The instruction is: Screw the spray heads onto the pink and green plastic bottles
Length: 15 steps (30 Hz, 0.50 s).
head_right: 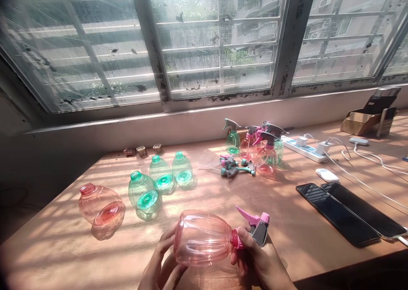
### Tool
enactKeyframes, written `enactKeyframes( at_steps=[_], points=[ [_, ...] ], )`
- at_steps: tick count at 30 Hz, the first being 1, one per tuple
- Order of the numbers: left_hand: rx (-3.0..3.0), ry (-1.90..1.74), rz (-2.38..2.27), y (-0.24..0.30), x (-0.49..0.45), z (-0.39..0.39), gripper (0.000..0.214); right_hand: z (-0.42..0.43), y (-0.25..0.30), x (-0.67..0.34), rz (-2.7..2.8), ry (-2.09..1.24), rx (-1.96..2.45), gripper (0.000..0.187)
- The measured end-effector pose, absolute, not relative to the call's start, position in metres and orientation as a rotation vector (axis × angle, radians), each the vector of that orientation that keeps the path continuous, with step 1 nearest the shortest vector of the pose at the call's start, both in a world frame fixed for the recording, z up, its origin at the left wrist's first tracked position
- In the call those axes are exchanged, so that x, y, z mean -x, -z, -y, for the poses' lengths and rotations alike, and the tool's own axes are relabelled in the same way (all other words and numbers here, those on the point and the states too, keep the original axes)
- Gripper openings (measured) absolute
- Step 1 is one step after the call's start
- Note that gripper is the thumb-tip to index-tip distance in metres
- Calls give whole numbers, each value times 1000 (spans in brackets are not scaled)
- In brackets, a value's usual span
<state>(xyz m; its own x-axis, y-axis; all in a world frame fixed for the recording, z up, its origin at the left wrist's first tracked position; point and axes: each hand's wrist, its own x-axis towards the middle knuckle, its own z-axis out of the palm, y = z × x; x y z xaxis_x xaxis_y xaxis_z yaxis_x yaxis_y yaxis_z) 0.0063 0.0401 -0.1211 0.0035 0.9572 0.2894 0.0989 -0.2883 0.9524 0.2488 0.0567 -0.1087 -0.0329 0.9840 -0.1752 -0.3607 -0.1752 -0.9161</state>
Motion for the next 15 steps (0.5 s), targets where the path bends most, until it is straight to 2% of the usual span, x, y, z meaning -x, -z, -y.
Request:
enactKeyframes(
  at_steps=[4, 10, 15],
  points=[
    [-1481, -1337, -1135, 118, -4, -40, 66, -51, 101, -247, 820, -1487, 1095, 52],
    [-1214, -1437, -1207, 106, -5, -45, 53, -54, 83, -244, 1108, -1549, 1060, 37],
    [-1270, -1363, -1237, 98, -5, -44, 48, -54, 91, -245, 1065, -1580, 1078, 40]
  ],
)
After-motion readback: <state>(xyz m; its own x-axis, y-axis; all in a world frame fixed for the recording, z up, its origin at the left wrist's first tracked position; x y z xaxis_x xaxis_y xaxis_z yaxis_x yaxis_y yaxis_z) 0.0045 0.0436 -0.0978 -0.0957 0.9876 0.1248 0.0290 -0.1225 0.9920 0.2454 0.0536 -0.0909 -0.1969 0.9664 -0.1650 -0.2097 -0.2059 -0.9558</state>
